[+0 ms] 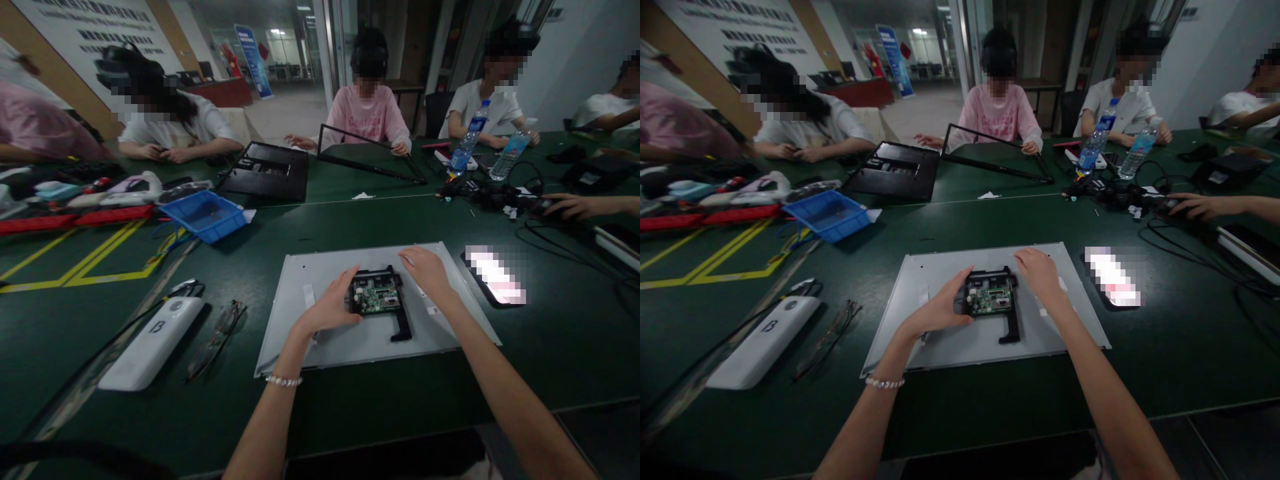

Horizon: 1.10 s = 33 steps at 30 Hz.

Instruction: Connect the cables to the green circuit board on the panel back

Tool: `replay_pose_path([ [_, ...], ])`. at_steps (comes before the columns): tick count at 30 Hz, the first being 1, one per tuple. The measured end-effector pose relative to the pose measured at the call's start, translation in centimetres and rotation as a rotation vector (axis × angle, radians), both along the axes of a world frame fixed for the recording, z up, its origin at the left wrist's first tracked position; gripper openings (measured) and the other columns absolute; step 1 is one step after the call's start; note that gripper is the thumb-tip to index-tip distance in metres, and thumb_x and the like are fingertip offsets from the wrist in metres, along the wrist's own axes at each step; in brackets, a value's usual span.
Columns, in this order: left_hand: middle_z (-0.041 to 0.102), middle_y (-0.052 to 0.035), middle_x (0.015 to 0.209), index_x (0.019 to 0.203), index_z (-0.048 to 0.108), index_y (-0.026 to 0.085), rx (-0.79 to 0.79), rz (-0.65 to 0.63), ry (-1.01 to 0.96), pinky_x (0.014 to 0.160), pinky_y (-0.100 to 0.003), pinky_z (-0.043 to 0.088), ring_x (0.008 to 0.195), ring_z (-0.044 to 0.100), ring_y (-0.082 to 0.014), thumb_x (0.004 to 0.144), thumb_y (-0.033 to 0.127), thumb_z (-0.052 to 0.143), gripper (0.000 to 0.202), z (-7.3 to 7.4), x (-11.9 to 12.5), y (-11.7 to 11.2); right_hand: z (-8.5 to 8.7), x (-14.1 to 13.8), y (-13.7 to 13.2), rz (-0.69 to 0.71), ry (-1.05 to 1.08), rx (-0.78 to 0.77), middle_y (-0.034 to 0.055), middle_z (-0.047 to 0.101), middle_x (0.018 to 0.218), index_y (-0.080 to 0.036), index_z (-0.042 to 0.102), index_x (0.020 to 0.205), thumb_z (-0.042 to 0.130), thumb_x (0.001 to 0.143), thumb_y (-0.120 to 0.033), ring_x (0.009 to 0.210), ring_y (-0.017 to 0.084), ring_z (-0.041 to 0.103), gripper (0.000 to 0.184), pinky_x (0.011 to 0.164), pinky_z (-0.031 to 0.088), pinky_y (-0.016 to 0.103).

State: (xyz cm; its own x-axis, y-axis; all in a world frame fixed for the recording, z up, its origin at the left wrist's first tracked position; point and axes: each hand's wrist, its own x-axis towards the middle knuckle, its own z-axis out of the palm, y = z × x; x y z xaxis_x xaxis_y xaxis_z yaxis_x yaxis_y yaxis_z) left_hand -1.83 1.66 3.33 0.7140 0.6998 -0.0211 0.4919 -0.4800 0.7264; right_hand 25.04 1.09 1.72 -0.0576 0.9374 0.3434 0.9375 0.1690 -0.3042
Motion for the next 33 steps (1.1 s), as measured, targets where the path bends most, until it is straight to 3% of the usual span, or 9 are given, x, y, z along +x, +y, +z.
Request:
replay_pose_path([
  [6, 0.02, -0.0115, 0.15, 0.146, 0.008, 0.023, 0.039, 0.002, 0.004, 0.112, -0.053, 0.018, 0.137, 0.017, -0.0343, 0.062, 0.027, 0.068, 0.103, -0.3, 0.0, 0.0, 0.8, -4.6, 1.3, 0.205, -0.046, -0.112, 0.0068, 0.068, 0.103, -0.02, 0.066, 0.1, 0.044, 0.091, -0.021, 0.098, 0.018, 0.06, 0.024, 0.083, 0.042, 0.027],
  [10, 0.021, -0.0121, 0.149, 0.146, 0.006, 0.023, 0.051, 0.001, -0.004, 0.11, -0.052, 0.022, 0.136, 0.022, -0.0337, 0.062, 0.027, 0.067, 0.104, -0.4, -0.1, -0.1, 0.6, -6.3, 1.5, 0.224, -0.081, -0.176, 0.0071, 0.068, 0.1, -0.02, 0.066, 0.099, 0.043, 0.092, -0.022, 0.096, 0.019, 0.06, 0.024, 0.08, 0.043, 0.027],
  [18, 0.019, -0.0144, 0.149, 0.146, 0.008, 0.019, 0.058, -0.001, 0.028, 0.11, -0.051, 0.02, 0.136, 0.02, -0.0344, 0.062, 0.028, 0.065, 0.101, -0.4, -0.1, -0.2, -0.6, -6.4, 1.7, 0.247, 0.001, -0.182, 0.0065, 0.067, 0.102, -0.02, 0.067, 0.1, 0.045, 0.091, -0.021, 0.097, 0.017, 0.059, 0.023, 0.085, 0.042, 0.027],
  [33, 0.017, -0.0167, 0.15, 0.146, 0.001, 0.02, 0.043, 0.027, 0.027, 0.108, -0.055, 0.022, 0.135, 0.022, -0.0371, 0.062, 0.037, 0.071, 0.111, -0.4, 0.0, -0.2, -0.5, -6.3, 2.0, 0.291, 0.069, -0.183, 0.0065, 0.066, 0.102, -0.019, 0.067, 0.1, 0.048, 0.087, -0.017, 0.098, 0.016, 0.058, 0.022, 0.088, 0.041, 0.027],
])
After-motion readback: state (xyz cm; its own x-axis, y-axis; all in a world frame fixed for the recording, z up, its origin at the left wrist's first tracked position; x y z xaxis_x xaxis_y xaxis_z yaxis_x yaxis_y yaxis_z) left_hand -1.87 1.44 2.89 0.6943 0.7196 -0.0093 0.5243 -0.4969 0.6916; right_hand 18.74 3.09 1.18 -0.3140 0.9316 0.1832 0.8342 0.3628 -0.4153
